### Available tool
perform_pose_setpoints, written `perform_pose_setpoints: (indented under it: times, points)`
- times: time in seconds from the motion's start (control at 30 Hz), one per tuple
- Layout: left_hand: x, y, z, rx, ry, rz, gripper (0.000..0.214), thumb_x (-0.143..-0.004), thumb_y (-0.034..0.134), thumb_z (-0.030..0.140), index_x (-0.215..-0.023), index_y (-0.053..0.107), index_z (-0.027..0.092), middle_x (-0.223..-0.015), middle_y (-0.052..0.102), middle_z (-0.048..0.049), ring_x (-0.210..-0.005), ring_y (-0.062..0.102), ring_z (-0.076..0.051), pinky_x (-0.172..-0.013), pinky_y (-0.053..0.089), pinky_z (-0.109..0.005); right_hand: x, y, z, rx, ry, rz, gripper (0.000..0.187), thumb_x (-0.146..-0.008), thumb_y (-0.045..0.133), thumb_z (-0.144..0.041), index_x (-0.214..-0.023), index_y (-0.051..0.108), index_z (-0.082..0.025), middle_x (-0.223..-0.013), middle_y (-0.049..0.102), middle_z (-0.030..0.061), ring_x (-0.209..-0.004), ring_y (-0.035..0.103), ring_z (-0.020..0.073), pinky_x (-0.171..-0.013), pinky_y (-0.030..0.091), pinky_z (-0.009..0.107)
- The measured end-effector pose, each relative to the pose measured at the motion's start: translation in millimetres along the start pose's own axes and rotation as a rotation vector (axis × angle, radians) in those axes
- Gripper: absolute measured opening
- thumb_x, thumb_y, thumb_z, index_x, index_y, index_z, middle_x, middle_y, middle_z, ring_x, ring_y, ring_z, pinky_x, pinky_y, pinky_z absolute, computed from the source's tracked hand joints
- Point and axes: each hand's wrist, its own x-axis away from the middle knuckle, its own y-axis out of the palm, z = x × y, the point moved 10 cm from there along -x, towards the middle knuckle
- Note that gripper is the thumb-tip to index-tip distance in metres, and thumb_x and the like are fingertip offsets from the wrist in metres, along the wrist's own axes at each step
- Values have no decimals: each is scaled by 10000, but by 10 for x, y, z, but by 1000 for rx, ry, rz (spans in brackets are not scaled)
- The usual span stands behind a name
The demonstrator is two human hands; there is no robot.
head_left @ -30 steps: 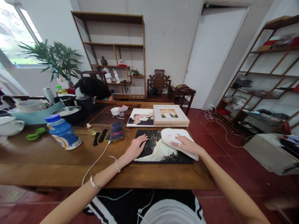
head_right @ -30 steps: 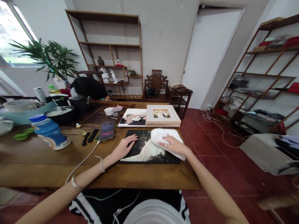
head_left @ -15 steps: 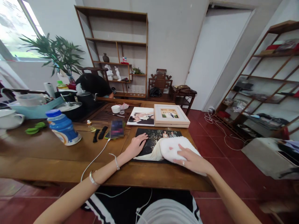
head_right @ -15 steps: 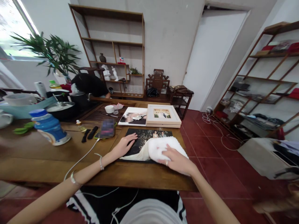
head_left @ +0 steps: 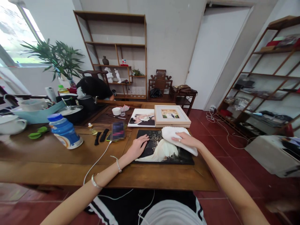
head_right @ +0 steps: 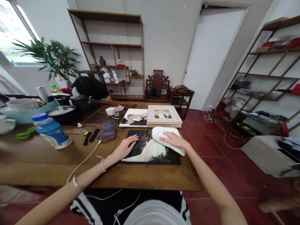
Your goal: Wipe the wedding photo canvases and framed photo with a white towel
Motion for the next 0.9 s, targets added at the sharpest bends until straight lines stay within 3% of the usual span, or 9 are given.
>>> perform_pose_setpoints:
  times: [0.1,0.2,0.37,0.53,0.67,0.9]
  points:
    - [2,-11,0,6,-1,4,269,-880,419,179,-1037,638,174,-1155,631,-96,-1174,516,-219,-974,431,-434,-77,-27,33,0,6,114,427,-861,375,-567,-785,573,-196,-938,642,86,-1030,532,297,-894,370,386]
    - [1,-14,4,15,11,8,271,-878,421,180,-1042,637,178,-1159,629,-92,-1172,518,-219,-974,432,-439,68,81,-66,2,-11,129,407,-866,388,-547,-760,573,-201,-944,646,99,-1215,411,313,-947,334,376]
    - [1,-16,12,33,24,20,265,-873,432,174,-1042,637,182,-1154,633,-90,-1170,520,-216,-975,432,-437,655,295,-401,5,-17,-46,425,-859,391,-575,-847,602,-206,-1035,626,106,-1261,356,311,-952,331,387]
    - [6,-19,13,44,2,19,258,-875,436,174,-1038,635,177,-1166,624,-101,-1179,511,-223,-973,428,-442,1083,383,-724,-4,-54,-302,390,-855,428,-551,-833,616,-210,-941,630,90,-1181,438,302,-937,350,377]
    - [6,-6,8,36,1,7,258,-879,432,177,-1038,636,171,-1163,625,-106,-1179,511,-224,-972,426,-445,910,333,-693,17,-72,-270,420,-860,405,-561,-806,604,-196,-878,619,77,-952,544,259,-848,399,350]
    - [9,6,1,25,21,5,260,-883,427,184,-1047,630,182,-1169,624,-94,-1182,509,-218,-976,424,-441,126,142,-270,85,-57,30,435,-877,372,-550,-706,541,-188,-807,622,72,-806,561,232,-776,424,356]
